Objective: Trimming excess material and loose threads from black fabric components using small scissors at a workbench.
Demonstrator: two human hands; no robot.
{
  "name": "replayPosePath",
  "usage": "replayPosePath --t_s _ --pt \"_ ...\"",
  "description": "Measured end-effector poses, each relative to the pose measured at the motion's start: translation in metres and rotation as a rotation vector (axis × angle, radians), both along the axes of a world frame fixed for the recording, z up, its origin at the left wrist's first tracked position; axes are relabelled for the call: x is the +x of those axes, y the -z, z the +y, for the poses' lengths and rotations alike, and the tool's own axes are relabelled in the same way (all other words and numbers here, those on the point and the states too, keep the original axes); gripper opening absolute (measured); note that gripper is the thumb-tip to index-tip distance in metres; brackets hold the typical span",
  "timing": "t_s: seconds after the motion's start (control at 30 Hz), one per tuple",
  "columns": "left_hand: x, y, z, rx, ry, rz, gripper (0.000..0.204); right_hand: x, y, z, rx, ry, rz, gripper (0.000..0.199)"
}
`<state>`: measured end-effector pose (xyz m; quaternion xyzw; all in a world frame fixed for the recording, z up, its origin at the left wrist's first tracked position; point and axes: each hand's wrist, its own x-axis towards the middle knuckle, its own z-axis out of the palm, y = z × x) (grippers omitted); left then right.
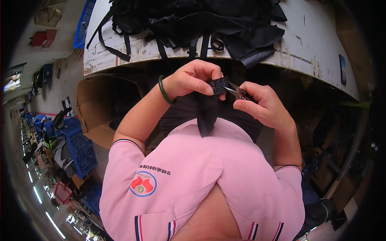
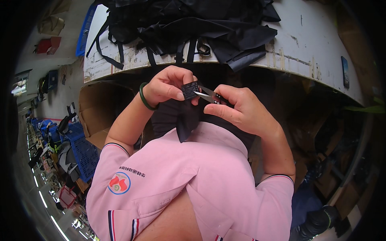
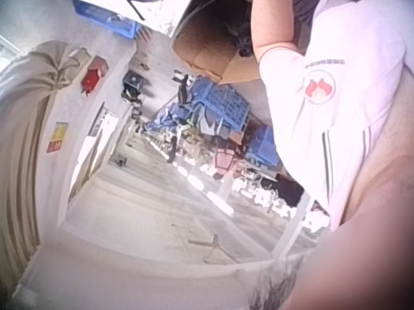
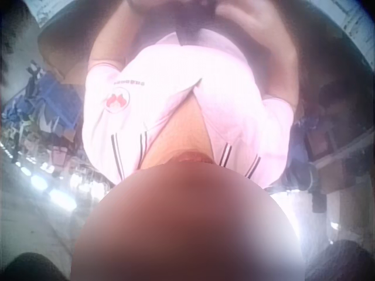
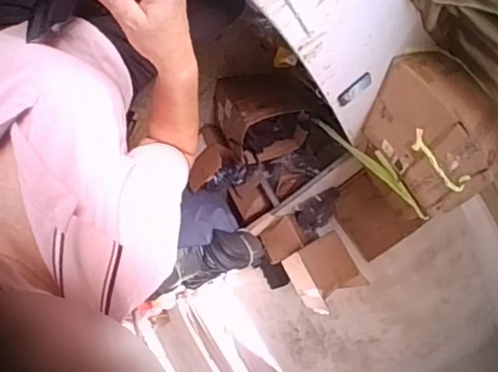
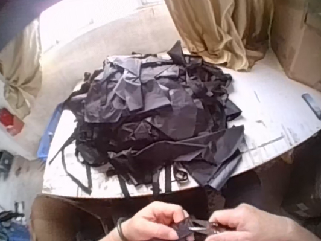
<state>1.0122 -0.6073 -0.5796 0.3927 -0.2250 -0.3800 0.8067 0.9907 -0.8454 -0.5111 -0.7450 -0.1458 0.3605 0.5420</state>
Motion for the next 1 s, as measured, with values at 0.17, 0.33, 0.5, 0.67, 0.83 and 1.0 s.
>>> replayPosePath --t_s 0.17,0.33,0.5,0.67,0.83,1.0 --pt "0.006 -0.001 0.0 -0.03 0.072 0.044 0.014 0.0 0.006 -0.003 0.017 -0.049 -0.084 0.027" --pt "0.005 0.0 0.001 -0.02 0.178 0.099 0.016 -0.003 0.01 -0.005 0.048 -0.041 -0.122 0.027" --pt "0.004 -0.001 -0.001 -0.021 0.241 0.139 0.016 -0.004 0.014 -0.006 0.044 -0.095 -0.14 0.027" --pt "0.004 -0.001 -0.002 -0.02 0.278 0.16 0.016 -0.004 0.015 -0.008 0.02 -0.129 -0.225 0.026" --pt "0.004 0.001 -0.001 -0.046 0.226 0.147 0.016 -0.005 0.016 -0.014 0.105 -0.082 -0.096 0.023" --pt "0.004 -0.001 -0.002 -0.012 0.238 0.159 0.016 -0.006 0.014 -0.011 0.074 -0.104 -0.037 0.023"
